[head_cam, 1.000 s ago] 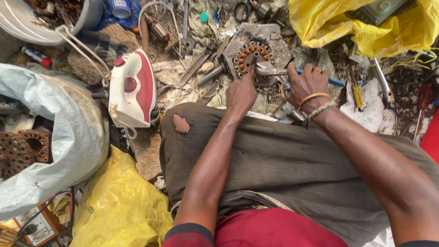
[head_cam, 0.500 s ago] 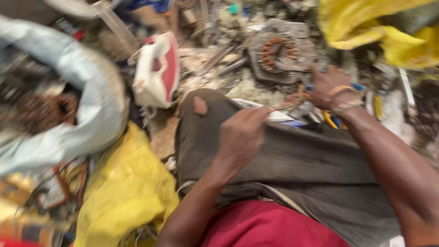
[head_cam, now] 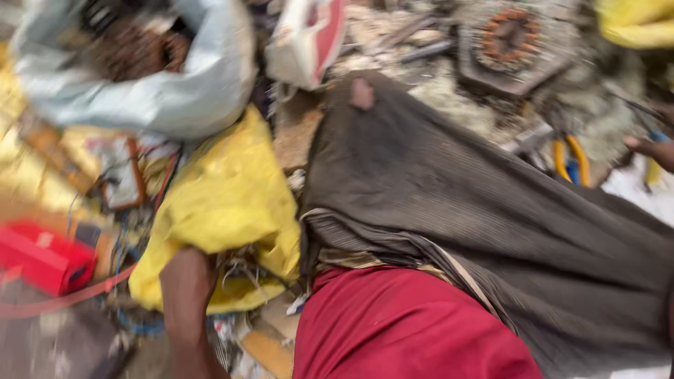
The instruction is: The person uses a hammer and pliers to remove copper windings from a motor stator. They repeatedly strike the windings with the hammer and then pull them out with pliers, working on a single stator throughout the clip.
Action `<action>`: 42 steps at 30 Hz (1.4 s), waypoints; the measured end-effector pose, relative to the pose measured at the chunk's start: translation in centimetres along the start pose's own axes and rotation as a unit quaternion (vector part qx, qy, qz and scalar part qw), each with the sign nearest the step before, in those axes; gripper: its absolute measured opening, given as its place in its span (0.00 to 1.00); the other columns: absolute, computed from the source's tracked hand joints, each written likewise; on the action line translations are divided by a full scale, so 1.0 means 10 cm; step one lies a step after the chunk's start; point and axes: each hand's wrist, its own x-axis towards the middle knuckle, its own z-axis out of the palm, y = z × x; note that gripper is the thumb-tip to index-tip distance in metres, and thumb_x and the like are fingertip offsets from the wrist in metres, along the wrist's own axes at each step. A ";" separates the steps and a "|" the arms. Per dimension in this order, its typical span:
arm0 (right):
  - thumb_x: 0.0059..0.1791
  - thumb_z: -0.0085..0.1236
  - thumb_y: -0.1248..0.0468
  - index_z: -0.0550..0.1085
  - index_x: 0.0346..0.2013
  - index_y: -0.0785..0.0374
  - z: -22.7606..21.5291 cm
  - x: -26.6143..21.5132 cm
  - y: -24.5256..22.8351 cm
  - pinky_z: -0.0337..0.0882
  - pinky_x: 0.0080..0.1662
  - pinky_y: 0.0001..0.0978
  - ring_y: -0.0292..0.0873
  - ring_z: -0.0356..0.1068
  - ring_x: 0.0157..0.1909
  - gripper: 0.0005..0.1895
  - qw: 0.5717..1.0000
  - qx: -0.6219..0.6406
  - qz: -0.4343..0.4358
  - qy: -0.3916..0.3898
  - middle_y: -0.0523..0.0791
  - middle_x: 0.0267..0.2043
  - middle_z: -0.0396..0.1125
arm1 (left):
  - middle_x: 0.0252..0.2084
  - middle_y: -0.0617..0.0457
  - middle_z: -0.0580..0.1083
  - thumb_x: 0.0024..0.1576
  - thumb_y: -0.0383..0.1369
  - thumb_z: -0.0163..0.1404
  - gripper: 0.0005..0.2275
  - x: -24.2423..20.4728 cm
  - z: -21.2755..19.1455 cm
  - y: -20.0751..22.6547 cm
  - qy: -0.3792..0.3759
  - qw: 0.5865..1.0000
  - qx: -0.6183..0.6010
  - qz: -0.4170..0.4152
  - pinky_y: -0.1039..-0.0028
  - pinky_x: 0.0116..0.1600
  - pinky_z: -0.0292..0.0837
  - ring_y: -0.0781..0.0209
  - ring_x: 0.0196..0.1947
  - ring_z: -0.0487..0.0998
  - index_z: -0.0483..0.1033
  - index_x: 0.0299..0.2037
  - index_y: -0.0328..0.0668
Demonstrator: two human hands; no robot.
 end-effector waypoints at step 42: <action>0.46 0.63 0.52 0.71 0.57 0.61 -0.13 -0.79 -0.88 0.76 0.52 0.48 0.58 0.76 0.52 0.29 0.970 0.140 0.076 -0.185 0.59 0.51 0.73 | 0.38 0.49 0.79 0.64 0.35 0.54 0.07 2.45 -1.27 4.94 0.091 0.839 -0.364 0.394 0.64 0.41 0.76 0.56 0.34 0.81 0.81 0.41 0.41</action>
